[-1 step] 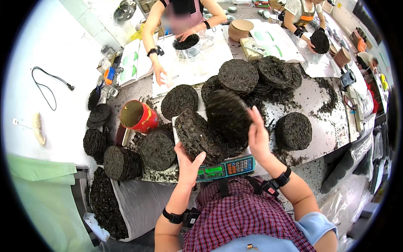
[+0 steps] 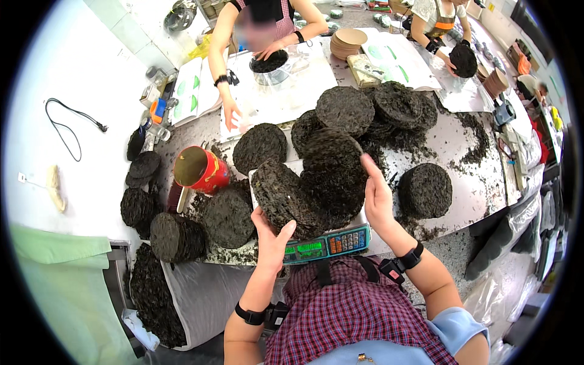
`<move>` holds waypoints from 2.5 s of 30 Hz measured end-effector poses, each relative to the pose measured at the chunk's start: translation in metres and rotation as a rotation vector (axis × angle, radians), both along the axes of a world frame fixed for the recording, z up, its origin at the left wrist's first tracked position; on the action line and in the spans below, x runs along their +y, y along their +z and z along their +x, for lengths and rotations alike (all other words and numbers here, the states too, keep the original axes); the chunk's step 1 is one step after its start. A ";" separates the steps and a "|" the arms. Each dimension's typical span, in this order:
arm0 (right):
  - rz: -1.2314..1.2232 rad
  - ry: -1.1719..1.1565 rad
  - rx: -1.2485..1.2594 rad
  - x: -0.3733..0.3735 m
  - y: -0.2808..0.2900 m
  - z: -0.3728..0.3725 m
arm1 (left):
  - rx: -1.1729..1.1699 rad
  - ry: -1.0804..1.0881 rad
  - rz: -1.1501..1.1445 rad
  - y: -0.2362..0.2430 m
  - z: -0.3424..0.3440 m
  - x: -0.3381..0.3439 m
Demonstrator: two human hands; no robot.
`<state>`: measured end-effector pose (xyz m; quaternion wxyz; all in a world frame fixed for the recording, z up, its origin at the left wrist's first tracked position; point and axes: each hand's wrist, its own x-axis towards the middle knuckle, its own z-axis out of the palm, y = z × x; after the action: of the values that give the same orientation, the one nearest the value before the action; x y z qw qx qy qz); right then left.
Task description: The person weighs and sorts compressed tea cakes on a scale, moving them between stacks on a workspace table by hand.
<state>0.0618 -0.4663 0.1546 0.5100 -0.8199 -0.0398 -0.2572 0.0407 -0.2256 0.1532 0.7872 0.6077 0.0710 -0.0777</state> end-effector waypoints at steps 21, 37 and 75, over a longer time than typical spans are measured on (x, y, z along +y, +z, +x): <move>-0.211 0.307 0.250 0.051 -0.004 0.030 | 0.059 0.454 -0.364 -0.002 -0.068 0.150; 0.409 0.932 0.432 0.346 0.023 0.090 | -0.003 0.763 -0.349 -0.014 -0.084 0.193; 0.471 -0.120 0.586 -0.018 -0.055 -0.023 | -0.009 0.503 -0.456 0.005 -0.084 0.133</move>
<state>0.0384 -0.4839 0.1000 0.6582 -0.7199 0.2160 -0.0436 -0.0432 -0.0928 0.1586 0.8977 0.3797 0.1958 0.1076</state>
